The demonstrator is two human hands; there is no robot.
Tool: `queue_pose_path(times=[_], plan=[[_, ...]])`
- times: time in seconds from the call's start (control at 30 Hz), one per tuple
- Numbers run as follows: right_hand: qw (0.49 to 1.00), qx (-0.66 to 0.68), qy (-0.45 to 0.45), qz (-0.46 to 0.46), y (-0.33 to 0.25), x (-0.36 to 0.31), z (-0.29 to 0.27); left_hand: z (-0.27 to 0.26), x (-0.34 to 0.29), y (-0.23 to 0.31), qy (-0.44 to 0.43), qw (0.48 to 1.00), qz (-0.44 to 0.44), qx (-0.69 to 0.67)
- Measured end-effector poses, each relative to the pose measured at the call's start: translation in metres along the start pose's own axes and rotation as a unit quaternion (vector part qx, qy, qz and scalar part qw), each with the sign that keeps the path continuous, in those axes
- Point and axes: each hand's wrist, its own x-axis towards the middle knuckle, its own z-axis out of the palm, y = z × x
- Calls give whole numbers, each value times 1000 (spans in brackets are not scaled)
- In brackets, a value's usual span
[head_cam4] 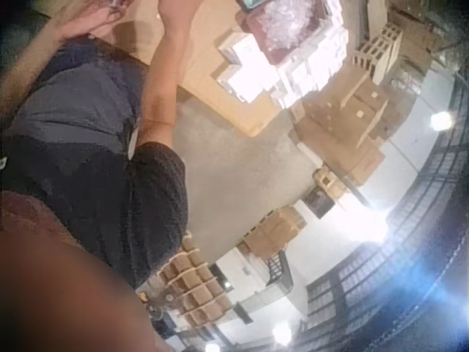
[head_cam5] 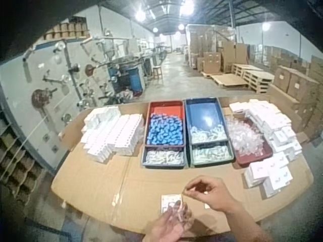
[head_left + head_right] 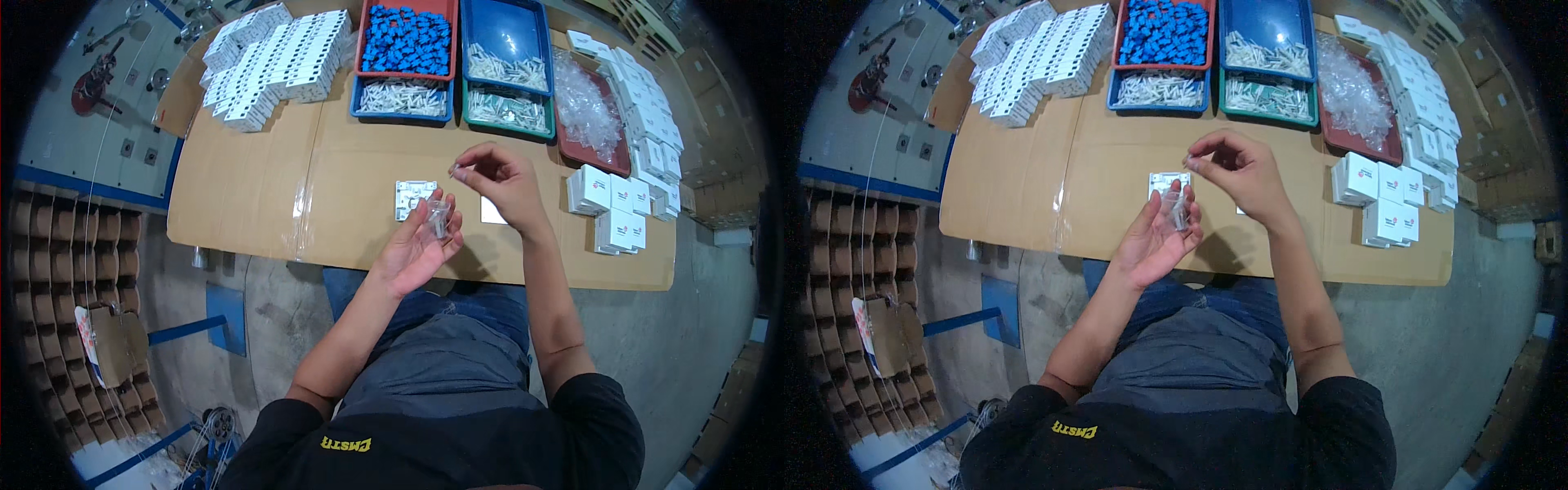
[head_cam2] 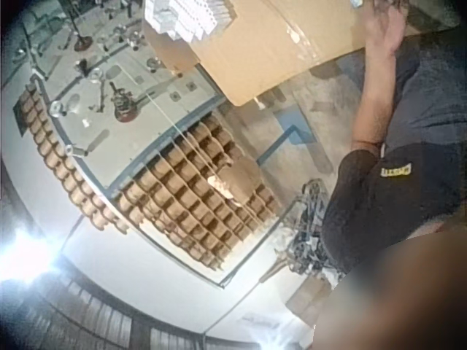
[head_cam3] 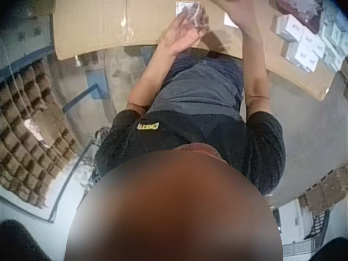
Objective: The worker is picking up small electronic components and screws from bins, placing them into small plastic bags, and then organizing these bags into white cardboard boxes.
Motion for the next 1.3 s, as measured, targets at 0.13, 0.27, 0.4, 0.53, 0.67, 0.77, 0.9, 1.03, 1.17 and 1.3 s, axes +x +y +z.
queue_pose_path(times=[0.13,0.27,0.4,0.53,0.67,0.77,0.9,1.03,1.17,1.3], plan=[[997,-46,-59,35,-17,-14,16,-4,-1,-1,-7,1000,-3,15],[986,-130,-99,36,-29,-18,19,-4,-6,-3,-8,1000,12,26],[979,-163,-118,-12,-29,-19,21,-5,-10,-4,-11,999,16,30],[984,-132,-121,-14,-29,-21,24,-2,-11,-5,0,1000,16,17],[969,-173,-154,-92,-34,-21,21,3,-13,-5,-13,1000,22,15],[976,-150,-143,-67,-39,-21,19,17,-14,-5,-21,999,29,41],[974,-136,-169,-57,-43,-22,16,21,-17,3,41,989,49,137],[962,-158,-202,-91,-42,-22,16,10,-14,1,65,955,109,268],[974,-124,-183,-50,-37,-18,17,13,-10,-2,68,934,138,323],[974,-97,-202,-21,-31,-16,16,11,-13,-3,41,937,116,327]])
